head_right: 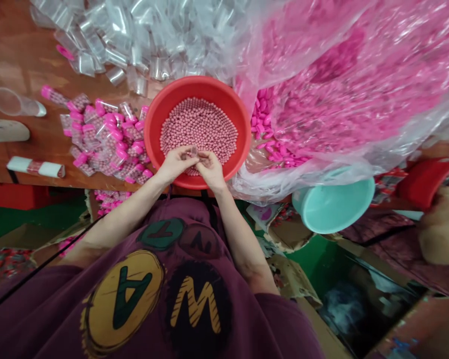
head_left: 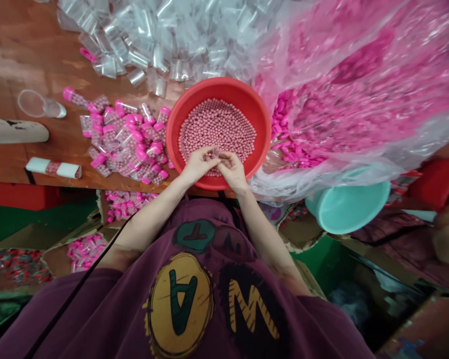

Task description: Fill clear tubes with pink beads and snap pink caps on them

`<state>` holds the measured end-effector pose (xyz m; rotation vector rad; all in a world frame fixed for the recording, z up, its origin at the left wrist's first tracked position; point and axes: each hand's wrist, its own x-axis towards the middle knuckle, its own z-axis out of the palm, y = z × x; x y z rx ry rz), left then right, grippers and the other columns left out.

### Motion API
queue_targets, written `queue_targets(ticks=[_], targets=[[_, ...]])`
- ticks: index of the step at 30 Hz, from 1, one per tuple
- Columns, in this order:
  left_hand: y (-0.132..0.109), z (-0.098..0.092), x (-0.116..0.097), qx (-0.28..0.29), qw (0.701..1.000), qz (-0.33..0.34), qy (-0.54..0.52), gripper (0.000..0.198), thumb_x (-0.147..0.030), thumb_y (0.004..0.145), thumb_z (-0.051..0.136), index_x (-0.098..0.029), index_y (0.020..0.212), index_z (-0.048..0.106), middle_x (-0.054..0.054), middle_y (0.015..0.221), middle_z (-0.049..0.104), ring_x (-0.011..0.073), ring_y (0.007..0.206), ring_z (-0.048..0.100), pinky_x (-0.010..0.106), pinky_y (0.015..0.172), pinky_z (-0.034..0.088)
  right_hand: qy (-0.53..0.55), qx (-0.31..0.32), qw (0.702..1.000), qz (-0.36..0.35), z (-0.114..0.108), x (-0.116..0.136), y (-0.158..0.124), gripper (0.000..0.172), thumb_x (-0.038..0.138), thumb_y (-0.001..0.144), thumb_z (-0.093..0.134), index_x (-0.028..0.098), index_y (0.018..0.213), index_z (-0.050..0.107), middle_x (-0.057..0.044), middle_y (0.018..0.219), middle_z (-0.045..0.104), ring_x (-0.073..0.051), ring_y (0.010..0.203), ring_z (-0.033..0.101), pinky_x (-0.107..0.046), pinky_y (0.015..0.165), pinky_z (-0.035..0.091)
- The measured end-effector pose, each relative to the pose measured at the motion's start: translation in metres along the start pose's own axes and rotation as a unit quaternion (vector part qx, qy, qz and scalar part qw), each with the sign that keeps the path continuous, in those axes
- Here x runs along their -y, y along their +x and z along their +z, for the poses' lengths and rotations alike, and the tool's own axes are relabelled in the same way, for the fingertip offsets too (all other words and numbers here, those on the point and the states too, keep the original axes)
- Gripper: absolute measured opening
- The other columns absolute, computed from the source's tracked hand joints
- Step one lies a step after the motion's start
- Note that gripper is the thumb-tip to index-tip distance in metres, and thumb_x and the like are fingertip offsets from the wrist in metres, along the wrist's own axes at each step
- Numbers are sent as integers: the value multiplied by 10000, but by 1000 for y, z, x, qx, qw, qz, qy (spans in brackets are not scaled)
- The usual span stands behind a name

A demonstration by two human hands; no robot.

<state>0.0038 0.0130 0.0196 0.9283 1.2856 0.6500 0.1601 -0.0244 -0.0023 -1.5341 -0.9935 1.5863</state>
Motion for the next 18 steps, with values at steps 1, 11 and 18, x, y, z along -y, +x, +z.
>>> queue_targets(ticks=[1,11,18], targets=[[2,0,-3,-1,999,18,44,223,-192,815,771,-169,1034,745,38,951,755,199,901,697,353,929,607,7,-2,1000,3,0,1,-3,514,608,848,790,276,1204,626,-88,1239,761,-259,1178,754,-502,1120,636],[43,-10,-25,-72,859,3,506,338,-67,970,424,-110,1142,710,265,1422,625,416,1350,591,550,1166,458,-66,-200,977,20,-123,1,-29,425,571,939,655,225,1174,728,-51,955,792,-192,785,737,-389,800,674],[47,69,-9,72,849,9,524,394,3,880,425,-94,1071,755,283,1405,647,419,1243,672,559,1095,529,-344,-329,877,66,-206,-18,25,346,166,910,516,114,1156,755,-218,1258,746,-303,1218,701,-557,1191,522]])
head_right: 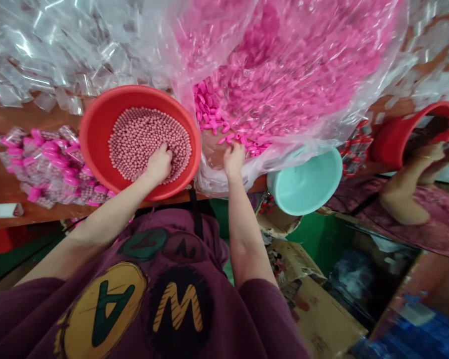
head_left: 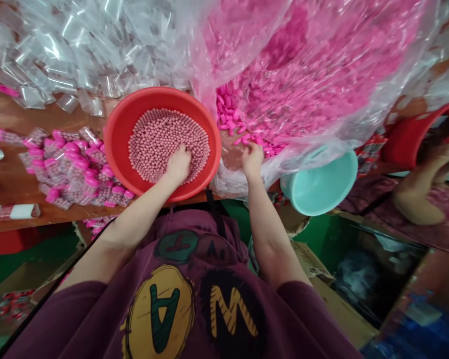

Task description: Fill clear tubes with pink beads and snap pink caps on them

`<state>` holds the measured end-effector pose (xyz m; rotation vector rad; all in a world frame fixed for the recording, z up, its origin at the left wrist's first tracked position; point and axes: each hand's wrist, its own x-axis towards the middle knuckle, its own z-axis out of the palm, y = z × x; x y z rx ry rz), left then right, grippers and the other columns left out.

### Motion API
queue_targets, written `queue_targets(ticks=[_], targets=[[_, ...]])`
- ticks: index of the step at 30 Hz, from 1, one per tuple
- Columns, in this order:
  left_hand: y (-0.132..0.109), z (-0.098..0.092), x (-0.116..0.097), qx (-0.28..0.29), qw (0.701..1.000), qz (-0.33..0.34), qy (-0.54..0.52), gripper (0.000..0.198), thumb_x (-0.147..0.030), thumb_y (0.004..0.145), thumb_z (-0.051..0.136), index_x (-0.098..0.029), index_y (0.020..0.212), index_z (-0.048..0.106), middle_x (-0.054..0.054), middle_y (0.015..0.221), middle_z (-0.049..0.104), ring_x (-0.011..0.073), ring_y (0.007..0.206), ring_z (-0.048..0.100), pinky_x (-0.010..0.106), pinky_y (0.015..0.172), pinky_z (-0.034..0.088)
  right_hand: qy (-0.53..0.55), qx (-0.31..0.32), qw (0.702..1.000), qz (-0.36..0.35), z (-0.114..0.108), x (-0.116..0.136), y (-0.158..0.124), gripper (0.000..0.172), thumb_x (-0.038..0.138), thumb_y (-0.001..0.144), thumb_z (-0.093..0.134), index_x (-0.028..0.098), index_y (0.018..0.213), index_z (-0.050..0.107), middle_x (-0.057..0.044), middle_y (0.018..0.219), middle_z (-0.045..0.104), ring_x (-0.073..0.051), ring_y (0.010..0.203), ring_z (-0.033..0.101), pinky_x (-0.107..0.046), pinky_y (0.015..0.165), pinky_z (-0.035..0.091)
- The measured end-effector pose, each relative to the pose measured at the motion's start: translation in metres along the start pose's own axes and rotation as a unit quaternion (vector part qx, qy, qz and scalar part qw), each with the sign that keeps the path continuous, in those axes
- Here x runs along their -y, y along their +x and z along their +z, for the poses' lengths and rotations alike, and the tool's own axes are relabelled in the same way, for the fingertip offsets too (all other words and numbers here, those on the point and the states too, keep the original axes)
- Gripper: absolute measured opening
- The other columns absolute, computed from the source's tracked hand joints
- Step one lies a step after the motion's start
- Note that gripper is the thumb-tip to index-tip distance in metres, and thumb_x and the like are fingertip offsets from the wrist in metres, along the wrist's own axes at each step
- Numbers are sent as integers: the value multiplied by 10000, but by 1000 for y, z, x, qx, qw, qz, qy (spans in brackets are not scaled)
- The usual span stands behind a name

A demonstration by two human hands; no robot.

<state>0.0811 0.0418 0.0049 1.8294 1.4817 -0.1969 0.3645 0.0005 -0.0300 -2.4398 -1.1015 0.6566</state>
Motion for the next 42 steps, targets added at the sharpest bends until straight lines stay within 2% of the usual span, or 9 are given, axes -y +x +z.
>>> queue_targets(ticks=[4,9,13,16,22,28,32,37,42], targets=[[4,20,-15,-8,995,34,-98,346,-21,785,577,-141,1039,779,203,1352,687,366,1187,701,513,1103,553,-92,15,995,-25,12,2,21,449,163,919,553,75,1335,695,-275,1392,623,-360,1227,688,-633,1135,527],[-8,2,1,-81,957,68,-269,411,-160,764,790,-156,1175,800,150,1374,741,336,1352,652,521,1257,449,-95,13,995,-13,24,8,36,403,172,986,503,73,1338,673,-268,1361,626,-358,1244,683,-615,1147,524],[-30,-22,5,-47,890,44,-451,454,-211,768,861,-164,1215,799,128,1286,802,277,1261,720,477,1206,503,-105,6,994,21,36,21,44,382,297,1047,548,66,1323,676,-274,1372,637,-375,1295,661,-607,1173,504],[-47,-36,3,-2,827,41,-560,407,-305,836,867,-191,1220,798,114,1277,811,251,1269,728,437,1157,552,-119,26,992,24,43,31,43,355,254,1019,588,77,1311,684,-274,1427,628,-374,1308,668,-586,1173,506],[-68,-54,2,53,749,42,-659,400,-382,955,738,-213,1317,759,143,1198,810,283,1173,779,413,912,664,-54,43,997,-33,33,36,25,344,244,1038,512,110,1315,664,-212,1278,737,-313,1214,707,-534,1136,533],[-75,-70,-4,57,743,37,-666,444,-454,1056,509,-159,1182,816,156,983,808,302,1010,806,436,789,680,138,41,987,-76,6,47,2,588,671,1077,400,198,1291,674,-115,1077,728,-240,914,739,-411,789,627],[-73,-77,-9,37,761,50,-646,590,-615,1105,424,-181,1100,824,130,918,788,285,994,803,408,777,679,251,128,952,-120,-15,79,-25,637,764,1059,373,277,1349,664,-53,931,694,-177,638,644,-327,553,545],[-70,-84,-7,-50,792,40,-607,494,-518,1120,460,-174,1073,811,95,893,777,233,937,788,355,772,668,296,203,906,-225,-35,140,-78,561,728,1053,516,343,1444,638,-48,1163,743,-191,866,734,-394,753,661],[-73,-90,0,18,748,40,-662,277,-225,982,528,-198,1207,688,71,1069,771,195,920,768,351,797,635,292,196,897,-268,-44,184,-108,407,631,1026,667,320,1280,730,-29,1212,757,-216,1112,747,-455,1020,659]])
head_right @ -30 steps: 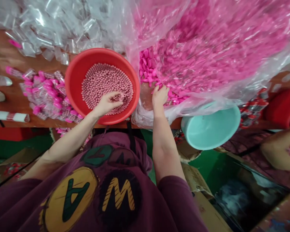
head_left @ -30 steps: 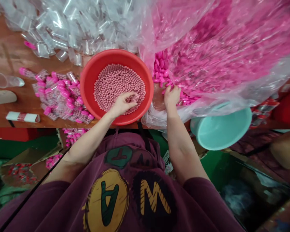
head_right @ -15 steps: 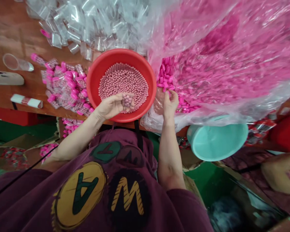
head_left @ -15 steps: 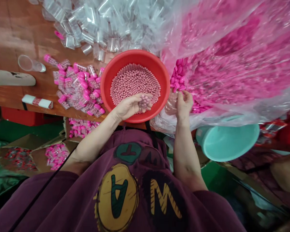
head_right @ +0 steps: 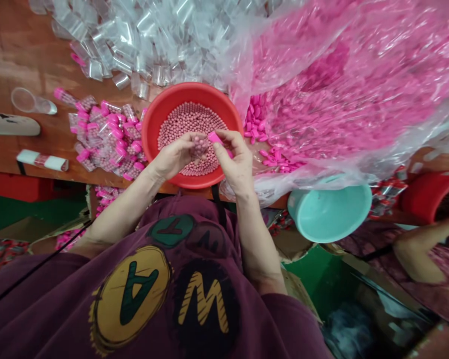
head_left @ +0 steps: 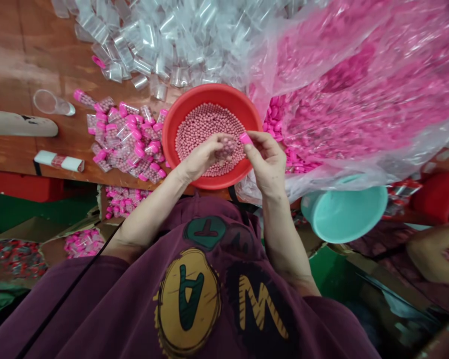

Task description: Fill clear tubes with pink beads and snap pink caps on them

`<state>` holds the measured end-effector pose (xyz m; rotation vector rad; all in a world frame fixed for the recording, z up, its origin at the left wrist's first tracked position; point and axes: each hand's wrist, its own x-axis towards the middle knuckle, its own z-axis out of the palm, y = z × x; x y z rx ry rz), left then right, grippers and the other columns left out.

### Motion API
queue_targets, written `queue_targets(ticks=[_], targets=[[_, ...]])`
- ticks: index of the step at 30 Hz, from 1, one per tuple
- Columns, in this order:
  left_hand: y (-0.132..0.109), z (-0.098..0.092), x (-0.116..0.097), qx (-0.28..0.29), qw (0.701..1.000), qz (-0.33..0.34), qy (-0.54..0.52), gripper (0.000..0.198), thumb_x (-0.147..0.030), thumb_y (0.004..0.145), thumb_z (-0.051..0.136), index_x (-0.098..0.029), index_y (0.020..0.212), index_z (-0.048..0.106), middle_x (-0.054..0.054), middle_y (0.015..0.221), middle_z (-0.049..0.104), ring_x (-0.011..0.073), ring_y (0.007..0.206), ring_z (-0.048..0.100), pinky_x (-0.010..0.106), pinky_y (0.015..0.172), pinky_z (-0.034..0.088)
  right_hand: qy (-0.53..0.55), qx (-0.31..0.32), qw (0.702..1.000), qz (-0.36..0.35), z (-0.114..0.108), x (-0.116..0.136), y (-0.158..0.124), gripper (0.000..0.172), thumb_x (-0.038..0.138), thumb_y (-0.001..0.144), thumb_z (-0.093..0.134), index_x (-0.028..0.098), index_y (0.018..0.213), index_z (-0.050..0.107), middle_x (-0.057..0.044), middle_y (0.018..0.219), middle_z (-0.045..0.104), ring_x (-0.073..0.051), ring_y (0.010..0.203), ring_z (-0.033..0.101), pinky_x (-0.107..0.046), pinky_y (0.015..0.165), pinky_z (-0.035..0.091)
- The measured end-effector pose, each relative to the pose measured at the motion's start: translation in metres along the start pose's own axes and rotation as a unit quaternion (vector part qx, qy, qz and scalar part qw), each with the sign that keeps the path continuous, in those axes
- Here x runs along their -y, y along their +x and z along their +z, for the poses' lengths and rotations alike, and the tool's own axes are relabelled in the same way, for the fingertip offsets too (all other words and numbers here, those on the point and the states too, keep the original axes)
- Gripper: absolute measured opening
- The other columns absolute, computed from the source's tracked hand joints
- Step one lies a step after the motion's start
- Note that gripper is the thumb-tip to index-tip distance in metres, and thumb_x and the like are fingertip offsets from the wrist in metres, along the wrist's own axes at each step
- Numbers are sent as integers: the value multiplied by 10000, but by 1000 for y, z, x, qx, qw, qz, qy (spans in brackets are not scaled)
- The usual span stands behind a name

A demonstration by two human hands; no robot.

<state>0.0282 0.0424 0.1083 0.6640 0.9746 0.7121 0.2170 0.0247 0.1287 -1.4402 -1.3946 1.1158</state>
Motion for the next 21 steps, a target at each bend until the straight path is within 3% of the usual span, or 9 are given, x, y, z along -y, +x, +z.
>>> queue_targets(ticks=[3,6,14,21], targets=[[-4,-3,0,20,1000,-12,-7,323,-142,868,588,-221,1181,595,60,1107,743,182,907,751,343,800,604,-47,5,998,-30,3,11,4,309,555,1029,694,304,1196,762,-33,1180,760,-225,1135,743,-453,1052,644],[-8,-3,0,29,999,-10,-9,302,-128,848,591,-230,1131,561,59,1119,726,181,938,734,340,816,584,-94,14,993,-73,2,15,7,243,478,1050,665,298,1176,768,-40,1153,753,-229,1118,738,-458,1042,638],[-15,-6,-4,73,992,-38,-94,194,-169,832,647,-190,1021,607,30,911,695,133,737,678,262,628,477,-123,72,983,-119,-1,24,5,210,289,1050,618,326,1188,771,-52,1166,755,-244,1119,729,-482,1029,631],[-19,-8,-1,87,986,-53,-135,140,-175,823,646,-157,961,642,26,824,689,121,673,653,237,574,441,-140,108,976,-128,-3,30,-1,234,288,1046,632,299,1241,760,-44,1171,782,-237,1099,735,-461,1020,626]])
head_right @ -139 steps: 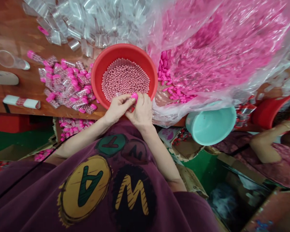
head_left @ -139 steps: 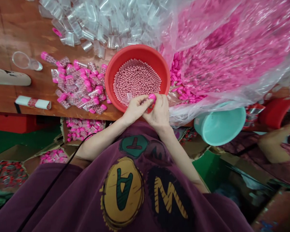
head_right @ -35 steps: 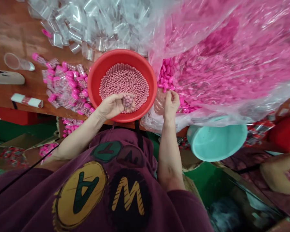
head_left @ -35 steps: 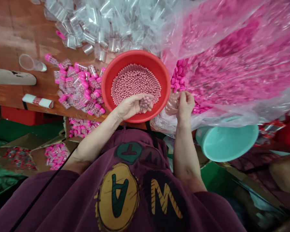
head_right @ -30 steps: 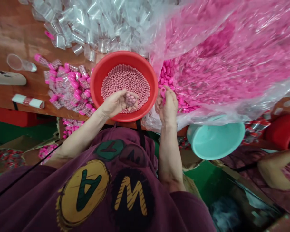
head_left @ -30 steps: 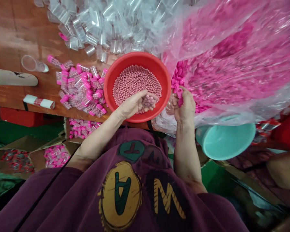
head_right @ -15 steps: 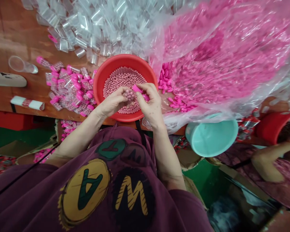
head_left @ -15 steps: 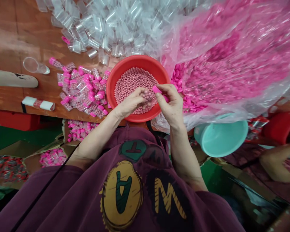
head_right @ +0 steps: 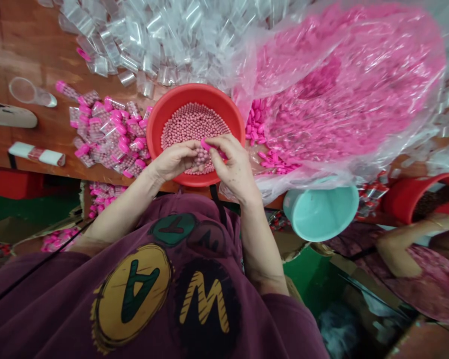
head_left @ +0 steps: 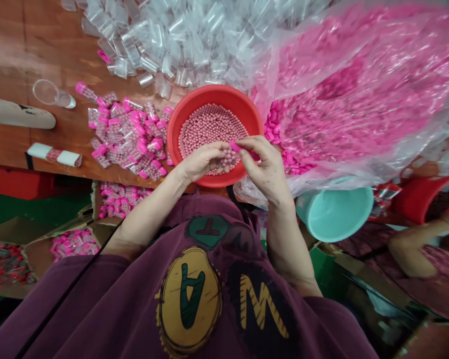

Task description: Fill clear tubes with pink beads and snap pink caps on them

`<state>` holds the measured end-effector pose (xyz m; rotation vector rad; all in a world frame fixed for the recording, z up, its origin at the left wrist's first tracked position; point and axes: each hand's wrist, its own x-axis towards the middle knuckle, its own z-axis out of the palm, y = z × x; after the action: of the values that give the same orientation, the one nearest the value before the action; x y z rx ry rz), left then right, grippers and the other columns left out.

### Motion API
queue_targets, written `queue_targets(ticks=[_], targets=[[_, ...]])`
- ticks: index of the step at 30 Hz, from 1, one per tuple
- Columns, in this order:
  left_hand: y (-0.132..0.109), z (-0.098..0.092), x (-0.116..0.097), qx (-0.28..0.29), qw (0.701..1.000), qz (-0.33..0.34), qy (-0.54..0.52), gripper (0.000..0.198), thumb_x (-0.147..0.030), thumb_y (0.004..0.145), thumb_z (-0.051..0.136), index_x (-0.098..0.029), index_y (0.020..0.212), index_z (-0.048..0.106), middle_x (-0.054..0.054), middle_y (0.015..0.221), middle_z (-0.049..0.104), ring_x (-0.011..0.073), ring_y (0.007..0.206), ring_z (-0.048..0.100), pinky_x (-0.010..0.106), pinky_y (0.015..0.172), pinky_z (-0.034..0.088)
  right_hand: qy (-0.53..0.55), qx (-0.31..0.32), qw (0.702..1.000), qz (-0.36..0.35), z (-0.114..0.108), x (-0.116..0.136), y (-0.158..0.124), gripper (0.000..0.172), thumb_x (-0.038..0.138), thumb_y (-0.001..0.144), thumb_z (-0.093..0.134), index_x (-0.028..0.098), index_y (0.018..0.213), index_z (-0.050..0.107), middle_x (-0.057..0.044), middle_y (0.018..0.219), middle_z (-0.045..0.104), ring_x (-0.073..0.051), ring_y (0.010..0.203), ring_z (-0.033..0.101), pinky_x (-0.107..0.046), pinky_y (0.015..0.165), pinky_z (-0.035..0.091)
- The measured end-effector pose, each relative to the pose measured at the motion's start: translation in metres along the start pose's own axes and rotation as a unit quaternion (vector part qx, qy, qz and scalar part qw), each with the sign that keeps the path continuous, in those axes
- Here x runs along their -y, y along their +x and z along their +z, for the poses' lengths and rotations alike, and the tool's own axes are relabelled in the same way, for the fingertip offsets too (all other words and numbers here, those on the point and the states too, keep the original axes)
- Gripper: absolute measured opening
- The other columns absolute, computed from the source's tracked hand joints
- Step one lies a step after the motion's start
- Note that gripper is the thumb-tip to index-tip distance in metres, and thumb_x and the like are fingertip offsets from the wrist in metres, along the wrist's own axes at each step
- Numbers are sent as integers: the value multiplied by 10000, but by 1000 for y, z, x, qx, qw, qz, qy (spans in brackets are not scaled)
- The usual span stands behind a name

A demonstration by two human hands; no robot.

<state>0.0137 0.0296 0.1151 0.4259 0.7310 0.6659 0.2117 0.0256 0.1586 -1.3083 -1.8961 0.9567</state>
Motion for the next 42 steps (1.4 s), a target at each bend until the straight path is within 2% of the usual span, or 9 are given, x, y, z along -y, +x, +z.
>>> queue_targets(ticks=[6,11,18,23,27,30,35,38,42], targets=[[-1,1,4,-59,998,9,-30,278,-105,809,615,-136,1071,704,48,940,746,121,778,672,233,696,542,-30,-44,999,13,3,-17,-11,514,389,1055,633,322,1557,544,-77,1233,702,-272,1108,695,-551,1060,615],[-1,2,5,-55,996,12,-73,322,-116,846,616,-135,1140,746,76,1021,774,152,885,705,288,851,610,-87,-30,996,5,8,-18,-15,395,320,1040,624,283,1433,635,-98,1211,659,-279,1136,678,-555,1055,611],[3,2,11,-42,987,11,-157,298,-273,1013,563,-119,1150,778,108,1027,793,199,927,749,314,825,629,-61,-84,994,21,15,-15,-18,259,312,1033,644,286,1290,649,-70,1209,733,-255,1122,716,-481,1010,629],[4,3,19,-24,986,0,-163,253,-222,949,671,-134,1166,767,99,1040,797,183,908,757,297,827,613,-27,-120,992,14,16,-14,-20,282,276,1043,598,286,1321,645,-64,1269,736,-249,1183,721,-481,1062,615],[3,8,23,-18,991,17,-135,216,-189,895,762,-146,1106,768,72,1015,790,150,847,732,265,758,566,-47,-78,996,-3,15,-7,-21,282,289,1045,585,274,1316,662,-70,1206,740,-253,1123,723,-484,1008,631],[2,8,26,-29,994,36,-101,212,-226,896,816,-162,1093,771,37,925,761,128,808,704,251,749,539,-67,-53,996,-4,14,-3,-21,253,343,1060,604,283,1289,693,-77,1181,750,-250,1092,720,-473,982,636],[1,4,31,-18,998,53,-42,324,-385,861,910,-192,1087,782,19,925,762,103,744,672,234,707,512,-40,-98,994,11,15,-3,-21,201,391,1083,624,269,1171,757,-49,1084,800,-223,1005,753,-423,913,642],[1,3,33,-22,997,62,-27,358,-420,861,911,-198,1114,787,16,902,753,104,743,678,219,658,478,-20,-108,994,22,17,-8,-22,203,411,1074,655,270,1146,782,-41,1077,814,-210,992,761,-399,900,636],[0,6,30,-27,998,37,-43,245,-285,897,820,-181,1116,788,44,969,773,124,798,702,236,706,524,14,-121,991,63,22,-15,-25,265,486,1070,658,276,1163,790,-45,1094,810,-212,1000,760,-400,888,636]])
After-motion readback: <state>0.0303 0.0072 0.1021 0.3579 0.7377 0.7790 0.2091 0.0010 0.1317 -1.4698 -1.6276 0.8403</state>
